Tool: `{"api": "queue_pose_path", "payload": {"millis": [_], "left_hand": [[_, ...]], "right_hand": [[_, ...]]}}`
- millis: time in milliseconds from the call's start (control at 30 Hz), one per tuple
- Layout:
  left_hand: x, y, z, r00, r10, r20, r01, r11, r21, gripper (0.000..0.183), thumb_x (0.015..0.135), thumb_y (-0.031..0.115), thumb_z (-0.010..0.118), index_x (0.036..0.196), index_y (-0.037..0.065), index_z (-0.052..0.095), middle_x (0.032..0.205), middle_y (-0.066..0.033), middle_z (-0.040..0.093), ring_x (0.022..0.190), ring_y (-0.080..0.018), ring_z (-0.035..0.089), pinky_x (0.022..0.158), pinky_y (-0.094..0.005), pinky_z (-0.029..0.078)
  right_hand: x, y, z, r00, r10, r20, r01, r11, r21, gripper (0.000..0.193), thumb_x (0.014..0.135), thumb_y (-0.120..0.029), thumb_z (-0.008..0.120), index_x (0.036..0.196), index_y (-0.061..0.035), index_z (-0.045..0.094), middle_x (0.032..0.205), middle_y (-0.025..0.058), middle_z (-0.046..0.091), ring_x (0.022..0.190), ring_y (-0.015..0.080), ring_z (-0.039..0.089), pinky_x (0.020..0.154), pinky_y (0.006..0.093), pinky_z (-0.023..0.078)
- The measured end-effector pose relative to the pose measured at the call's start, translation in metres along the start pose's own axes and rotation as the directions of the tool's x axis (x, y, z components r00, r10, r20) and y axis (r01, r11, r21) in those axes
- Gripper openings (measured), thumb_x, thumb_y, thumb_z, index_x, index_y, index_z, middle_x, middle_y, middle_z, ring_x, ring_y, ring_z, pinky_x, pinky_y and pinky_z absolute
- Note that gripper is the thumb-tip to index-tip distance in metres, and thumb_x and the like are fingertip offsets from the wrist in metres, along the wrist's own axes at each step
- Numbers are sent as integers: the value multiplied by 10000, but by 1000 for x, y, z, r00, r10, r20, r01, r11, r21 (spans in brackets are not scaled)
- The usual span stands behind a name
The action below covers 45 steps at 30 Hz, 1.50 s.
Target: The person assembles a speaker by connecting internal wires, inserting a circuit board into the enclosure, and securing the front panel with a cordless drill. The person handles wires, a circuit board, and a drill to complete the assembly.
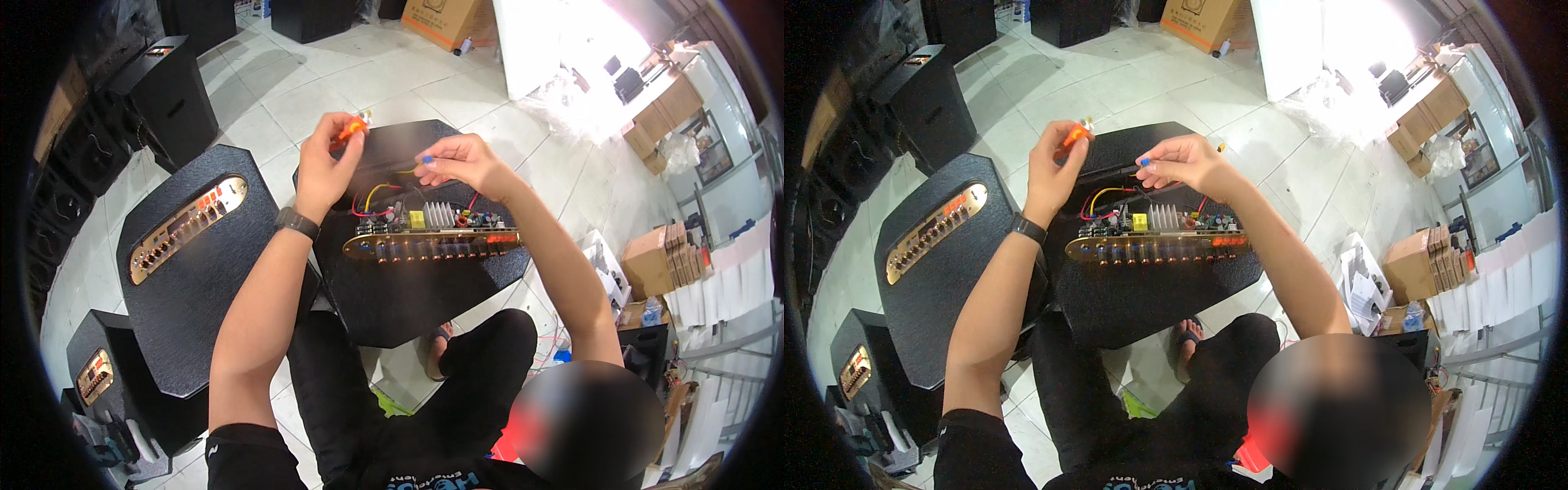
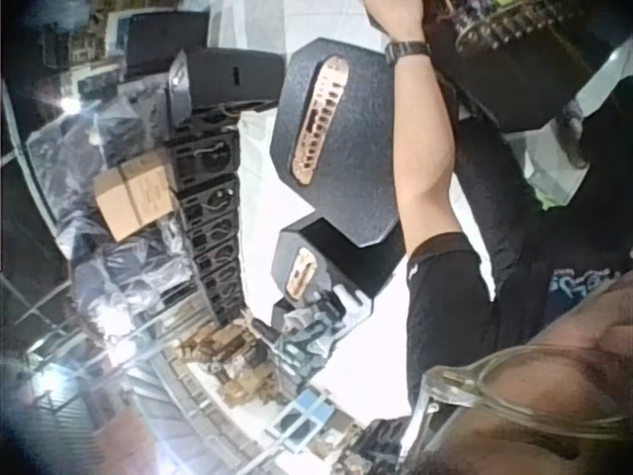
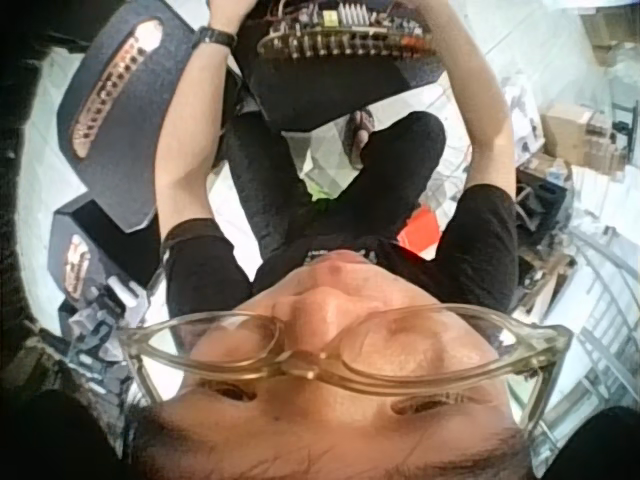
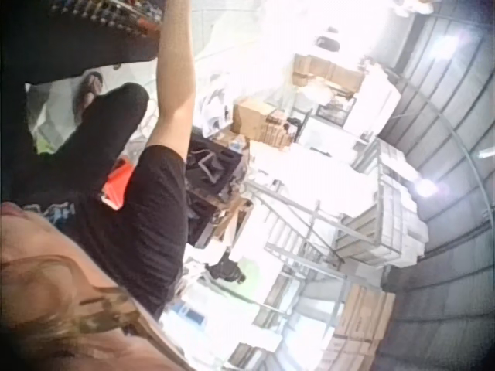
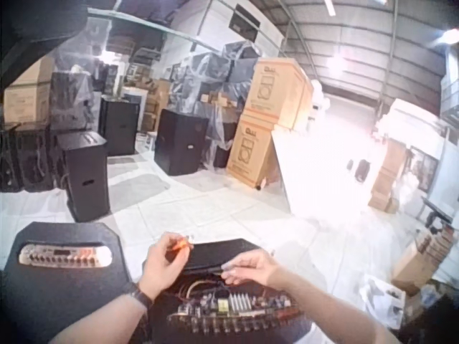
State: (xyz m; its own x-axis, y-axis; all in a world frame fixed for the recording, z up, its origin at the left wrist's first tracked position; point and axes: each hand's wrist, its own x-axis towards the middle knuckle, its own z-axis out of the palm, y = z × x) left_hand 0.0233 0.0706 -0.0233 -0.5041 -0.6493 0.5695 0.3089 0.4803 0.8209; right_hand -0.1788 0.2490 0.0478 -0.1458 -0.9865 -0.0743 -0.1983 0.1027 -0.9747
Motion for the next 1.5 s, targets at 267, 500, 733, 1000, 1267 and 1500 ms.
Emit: {"api": "queue_pose_path", "payload": {"millis": [267,500,733,1000,1267,1500], "left_hand": [[-51,105,-122,898,89,-431,-201,954,-222,229,1086,74,541,1308,42,493,1165,-121,618,846,-109,583,777,-280,536],[-222,267,-321,796,-38,-604,533,517,670,263,1029,139,672,1234,-26,662,977,-81,725,766,-111,691,697,-253,539],[-334,284,-415,776,40,-629,630,-17,776,224,929,165,708,1099,35,773,1001,-204,762,913,-372,742,807,-422,578],[-407,234,-552,914,-274,-300,116,-531,839,271,970,191,601,1169,78,747,1108,-181,736,1068,-368,686,943,-482,539],[-361,222,-479,726,-98,-680,607,-372,702,240,863,145,684,1020,-6,785,1035,-252,743,986,-436,708,881,-503,563],[-371,231,-504,675,-193,-712,643,-321,696,328,874,108,612,1131,-38,755,1138,-303,712,1081,-454,683,953,-503,535]], "right_hand": [[30,4,-10,973,13,231,-69,969,238,287,984,-120,654,1177,83,716,1145,238,752,1026,312,762,962,394,615],[16,35,-58,998,40,-46,-43,996,-83,379,1013,-196,719,1311,25,643,1144,94,718,1047,158,694,917,270,560],[18,26,-43,999,33,-22,-33,999,6,323,1033,-268,696,1253,-36,648,1104,46,709,928,84,646,852,229,521],[14,9,-8,994,2,109,-14,995,103,510,996,-312,738,1358,23,605,1330,197,696,1209,272,691,1031,382,552],[-8,25,-38,977,64,205,-110,969,223,361,1049,-280,670,1289,-25,579,1174,157,724,1018,209,721,888,322,579],[0,33,-40,965,1,261,-96,932,350,296,1056,-232,645,1276,-35,627,1184,183,741,1027,236,743,872,322,585]]}}
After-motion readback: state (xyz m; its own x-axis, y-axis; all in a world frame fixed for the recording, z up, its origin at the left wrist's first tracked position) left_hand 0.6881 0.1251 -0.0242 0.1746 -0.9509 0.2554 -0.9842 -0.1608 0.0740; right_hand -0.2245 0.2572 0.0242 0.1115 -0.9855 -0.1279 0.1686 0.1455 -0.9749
